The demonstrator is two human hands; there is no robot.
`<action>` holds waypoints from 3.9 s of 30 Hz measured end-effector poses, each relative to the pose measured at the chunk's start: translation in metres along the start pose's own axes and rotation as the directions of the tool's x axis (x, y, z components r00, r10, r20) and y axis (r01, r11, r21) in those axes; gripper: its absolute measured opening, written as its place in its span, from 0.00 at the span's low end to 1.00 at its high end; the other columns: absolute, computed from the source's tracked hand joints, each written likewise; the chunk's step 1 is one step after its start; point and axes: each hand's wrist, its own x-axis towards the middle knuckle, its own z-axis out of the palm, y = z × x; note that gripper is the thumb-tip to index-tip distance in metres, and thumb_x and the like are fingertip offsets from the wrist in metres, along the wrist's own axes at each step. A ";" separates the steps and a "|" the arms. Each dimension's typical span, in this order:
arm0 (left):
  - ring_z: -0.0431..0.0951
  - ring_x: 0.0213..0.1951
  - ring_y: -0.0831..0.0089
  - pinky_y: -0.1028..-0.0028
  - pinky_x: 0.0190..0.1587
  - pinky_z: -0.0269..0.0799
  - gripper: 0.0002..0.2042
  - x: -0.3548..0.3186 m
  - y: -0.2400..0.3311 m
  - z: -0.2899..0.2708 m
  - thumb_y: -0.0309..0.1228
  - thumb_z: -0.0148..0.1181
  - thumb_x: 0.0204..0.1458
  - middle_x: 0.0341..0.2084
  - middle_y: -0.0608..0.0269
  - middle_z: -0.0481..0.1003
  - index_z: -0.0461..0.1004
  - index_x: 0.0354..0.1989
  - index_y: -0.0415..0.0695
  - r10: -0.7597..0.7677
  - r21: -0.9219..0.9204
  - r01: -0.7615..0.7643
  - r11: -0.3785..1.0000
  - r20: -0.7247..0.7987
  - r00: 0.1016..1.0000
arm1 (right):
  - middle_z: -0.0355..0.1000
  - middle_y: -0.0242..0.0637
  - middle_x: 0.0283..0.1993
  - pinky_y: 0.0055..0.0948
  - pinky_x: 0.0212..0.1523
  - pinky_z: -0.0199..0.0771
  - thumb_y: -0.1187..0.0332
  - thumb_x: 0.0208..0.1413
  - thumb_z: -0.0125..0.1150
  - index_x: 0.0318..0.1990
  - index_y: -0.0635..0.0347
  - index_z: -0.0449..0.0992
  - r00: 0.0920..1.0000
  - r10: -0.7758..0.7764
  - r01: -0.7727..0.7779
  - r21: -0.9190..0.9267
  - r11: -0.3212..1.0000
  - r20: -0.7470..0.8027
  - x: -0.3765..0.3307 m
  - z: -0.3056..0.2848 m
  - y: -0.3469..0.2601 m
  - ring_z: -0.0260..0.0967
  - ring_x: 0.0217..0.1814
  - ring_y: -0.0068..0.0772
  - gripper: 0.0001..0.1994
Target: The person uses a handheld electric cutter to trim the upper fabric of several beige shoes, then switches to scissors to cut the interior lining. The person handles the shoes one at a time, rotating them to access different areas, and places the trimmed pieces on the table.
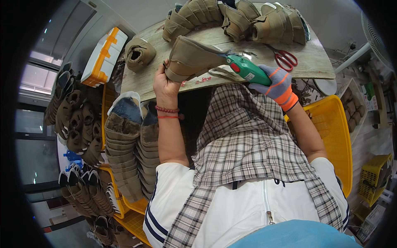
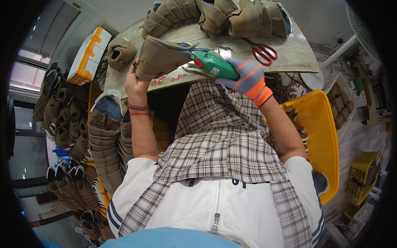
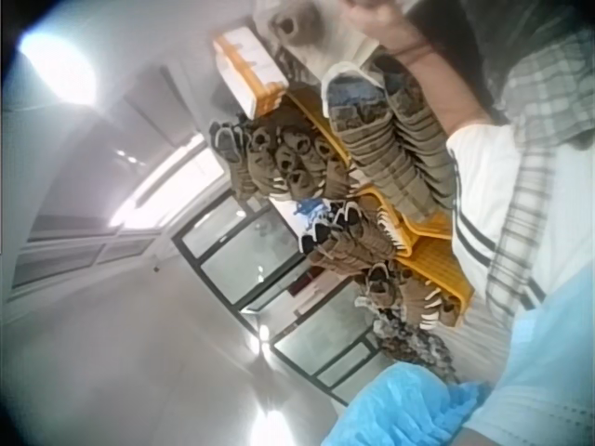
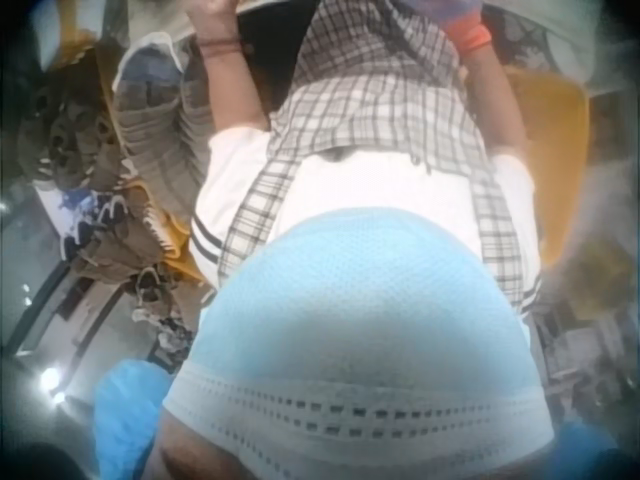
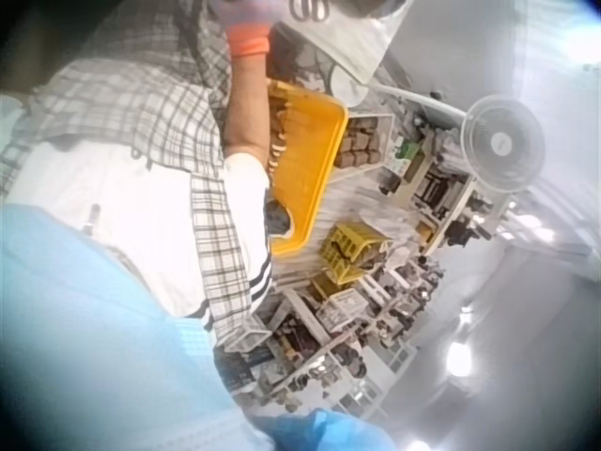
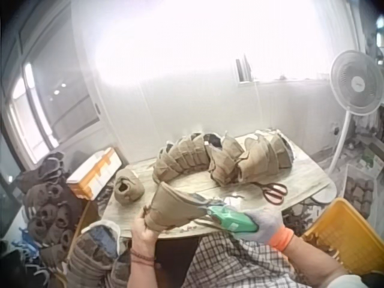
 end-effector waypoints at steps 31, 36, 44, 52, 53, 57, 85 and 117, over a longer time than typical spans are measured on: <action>0.73 0.40 0.81 0.78 0.41 0.69 0.11 -0.022 -0.084 -0.002 0.26 0.57 0.56 0.39 0.66 0.76 0.73 0.47 0.36 0.309 0.824 -0.538 0.178 0.473 0.825 | 0.78 0.39 0.33 0.22 0.33 0.74 0.55 0.43 0.72 0.45 0.62 0.76 0.915 0.395 -0.386 0.480 0.788 0.088 0.031 0.027 -0.016 0.75 0.32 0.22 0.24; 0.76 0.36 0.63 0.69 0.39 0.69 0.10 -0.021 -0.033 0.001 0.22 0.57 0.53 0.34 0.51 0.76 0.73 0.42 0.32 0.243 0.630 -0.344 -0.696 0.658 0.713 | 0.75 0.31 0.29 0.18 0.31 0.70 0.59 0.46 0.72 0.45 0.64 0.75 0.914 0.405 -0.359 0.441 0.823 -0.012 0.017 0.011 -0.001 0.69 0.29 0.15 0.23; 0.66 0.46 0.53 0.59 0.48 0.63 0.07 0.015 0.137 0.026 0.28 0.60 0.42 0.37 0.51 0.70 0.73 0.28 0.37 0.152 -0.015 0.226 -0.974 0.699 0.699 | 0.74 0.32 0.28 0.20 0.29 0.69 0.60 0.48 0.69 0.43 0.63 0.75 0.824 0.566 -0.541 0.284 0.792 -0.009 -0.031 -0.002 0.026 0.68 0.27 0.16 0.19; 0.66 0.47 0.55 0.59 0.53 0.59 0.16 0.071 0.139 -0.011 0.24 0.64 0.39 0.38 0.54 0.68 0.68 0.37 0.41 0.270 0.229 0.153 -0.961 0.891 0.364 | 0.76 0.35 0.29 0.21 0.30 0.70 0.58 0.46 0.71 0.43 0.63 0.75 0.767 0.640 -0.624 0.193 0.758 -0.033 -0.049 -0.003 0.044 0.71 0.27 0.19 0.21; 0.66 0.46 0.56 0.60 0.53 0.58 0.14 0.078 0.125 -0.028 0.24 0.63 0.40 0.37 0.55 0.68 0.69 0.37 0.41 0.309 0.285 0.125 -0.950 0.908 0.283 | 0.77 0.36 0.30 0.22 0.30 0.71 0.57 0.46 0.71 0.43 0.63 0.76 0.754 0.657 -0.644 0.174 0.745 -0.027 -0.046 -0.005 0.042 0.72 0.28 0.21 0.22; 0.73 0.37 0.66 0.69 0.42 0.68 0.07 0.142 0.022 -0.100 0.30 0.62 0.48 0.32 0.60 0.73 0.74 0.32 0.41 0.615 0.825 -0.309 -0.473 0.560 0.555 | 0.77 0.37 0.30 0.22 0.30 0.71 0.57 0.46 0.70 0.43 0.62 0.76 0.725 0.689 -0.670 0.224 0.707 -0.007 -0.042 -0.001 0.049 0.73 0.28 0.21 0.21; 0.78 0.41 0.71 0.69 0.42 0.77 0.13 0.016 -0.099 -0.006 0.23 0.60 0.52 0.42 0.62 0.77 0.74 0.47 0.40 0.551 0.534 -0.597 0.598 0.267 0.791 | 0.77 0.36 0.27 0.21 0.29 0.74 0.48 0.42 0.71 0.44 0.60 0.76 0.771 0.619 -0.636 0.197 0.746 0.146 -0.014 0.022 -0.025 0.75 0.26 0.24 0.28; 0.77 0.31 0.52 0.64 0.34 0.73 0.09 0.014 -0.136 -0.041 0.23 0.64 0.46 0.30 0.48 0.76 0.77 0.36 0.35 0.023 0.344 -0.620 -0.705 0.885 0.465 | 0.68 0.26 0.20 0.17 0.19 0.59 0.51 0.49 0.67 0.38 0.65 0.75 0.691 0.680 -0.674 0.559 0.484 0.245 0.017 0.004 -0.012 0.61 0.17 0.13 0.22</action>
